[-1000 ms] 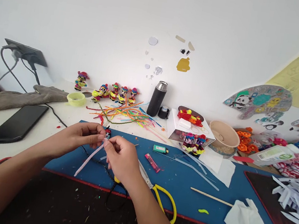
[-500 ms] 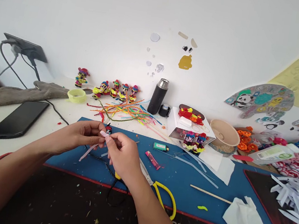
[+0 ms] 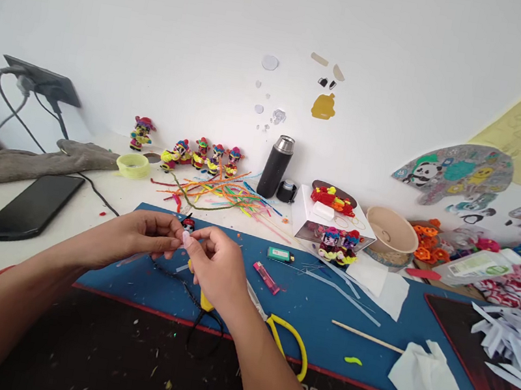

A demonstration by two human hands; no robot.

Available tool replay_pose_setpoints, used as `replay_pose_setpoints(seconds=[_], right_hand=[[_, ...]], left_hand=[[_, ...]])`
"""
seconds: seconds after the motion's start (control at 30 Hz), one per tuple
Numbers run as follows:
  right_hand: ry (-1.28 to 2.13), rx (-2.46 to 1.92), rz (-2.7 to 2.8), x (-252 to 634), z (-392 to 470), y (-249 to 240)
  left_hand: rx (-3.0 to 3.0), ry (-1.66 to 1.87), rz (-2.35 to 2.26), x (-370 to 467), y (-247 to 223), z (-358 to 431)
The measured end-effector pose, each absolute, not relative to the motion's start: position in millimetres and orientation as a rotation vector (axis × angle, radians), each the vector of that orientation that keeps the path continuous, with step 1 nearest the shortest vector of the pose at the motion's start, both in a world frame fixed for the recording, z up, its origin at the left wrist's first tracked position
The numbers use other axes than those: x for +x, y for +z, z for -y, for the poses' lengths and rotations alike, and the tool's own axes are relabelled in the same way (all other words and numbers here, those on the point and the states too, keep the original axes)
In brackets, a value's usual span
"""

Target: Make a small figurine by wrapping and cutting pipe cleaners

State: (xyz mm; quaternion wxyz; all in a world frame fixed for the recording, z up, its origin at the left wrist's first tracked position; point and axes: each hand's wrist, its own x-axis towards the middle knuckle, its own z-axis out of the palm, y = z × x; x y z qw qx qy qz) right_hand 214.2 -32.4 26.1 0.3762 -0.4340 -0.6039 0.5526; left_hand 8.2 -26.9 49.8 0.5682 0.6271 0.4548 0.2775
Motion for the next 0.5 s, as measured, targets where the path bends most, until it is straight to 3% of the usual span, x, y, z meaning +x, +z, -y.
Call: replay_pose_setpoints(seconds=[0.5], right_hand=[[1.344, -1.112, 1.515, 213.7, 31.2, 23.0]], left_hand=[[1.508, 0.538, -1.034, 16.9, 47.2, 28.0]])
